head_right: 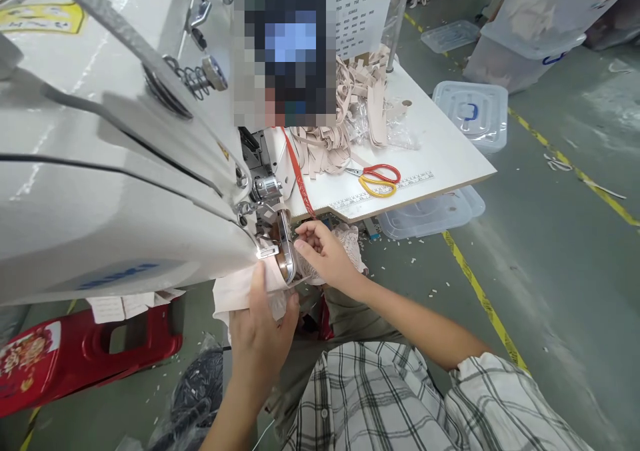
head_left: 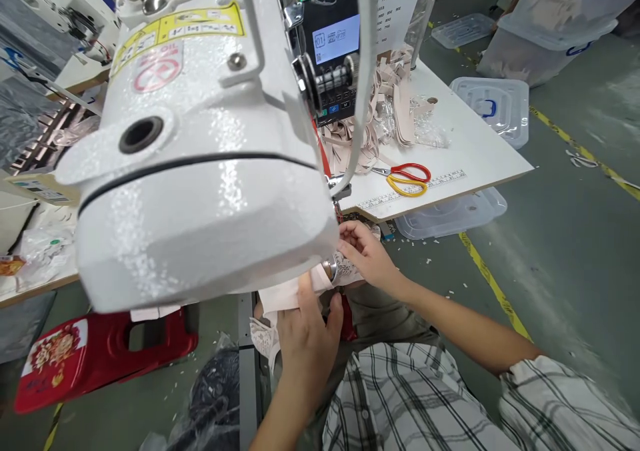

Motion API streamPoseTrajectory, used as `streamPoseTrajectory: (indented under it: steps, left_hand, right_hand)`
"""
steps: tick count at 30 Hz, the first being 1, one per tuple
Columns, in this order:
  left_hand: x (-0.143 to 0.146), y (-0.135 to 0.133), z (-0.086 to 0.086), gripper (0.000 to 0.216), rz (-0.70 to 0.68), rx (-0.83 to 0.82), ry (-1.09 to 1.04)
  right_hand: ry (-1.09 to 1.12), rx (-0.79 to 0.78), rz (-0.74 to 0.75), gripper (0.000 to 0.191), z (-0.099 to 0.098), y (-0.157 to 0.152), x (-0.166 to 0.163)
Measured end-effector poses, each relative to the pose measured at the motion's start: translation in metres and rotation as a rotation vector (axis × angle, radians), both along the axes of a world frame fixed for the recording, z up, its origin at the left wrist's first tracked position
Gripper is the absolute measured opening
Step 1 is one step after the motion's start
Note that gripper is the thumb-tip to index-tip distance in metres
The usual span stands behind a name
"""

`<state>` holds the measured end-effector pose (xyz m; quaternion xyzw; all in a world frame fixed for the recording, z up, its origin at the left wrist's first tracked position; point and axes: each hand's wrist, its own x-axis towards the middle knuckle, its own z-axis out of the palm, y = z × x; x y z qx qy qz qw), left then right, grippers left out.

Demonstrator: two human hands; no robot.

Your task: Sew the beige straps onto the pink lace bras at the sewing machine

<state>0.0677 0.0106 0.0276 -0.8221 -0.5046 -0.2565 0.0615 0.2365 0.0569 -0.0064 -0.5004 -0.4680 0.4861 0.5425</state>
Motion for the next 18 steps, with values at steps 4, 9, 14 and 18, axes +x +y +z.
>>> streamPoseTrajectory:
  steps: [4, 9, 14, 18]
  left_hand:
    - [0.000, -0.001, -0.005, 0.082, 0.034, 0.052, -0.030]
    - [0.011, -0.020, -0.013, 0.088, 0.040, -0.004, -0.045]
    - [0.029, -0.068, -0.028, 0.091, -0.111, -0.122, -0.097]
    - [0.012, -0.080, -0.013, 0.068, -0.306, -0.526, -0.328]
  right_hand:
    - [0.001, -0.019, 0.042, 0.026, 0.005, -0.011, 0.000]
    - [-0.098, 0.043, 0.076, 0.029, 0.016, -0.031, 0.002]
    - [-0.128, -0.078, 0.177, 0.032, 0.026, -0.061, 0.004]
    - [0.130, -0.193, 0.193, 0.043, 0.029, -0.076, 0.013]
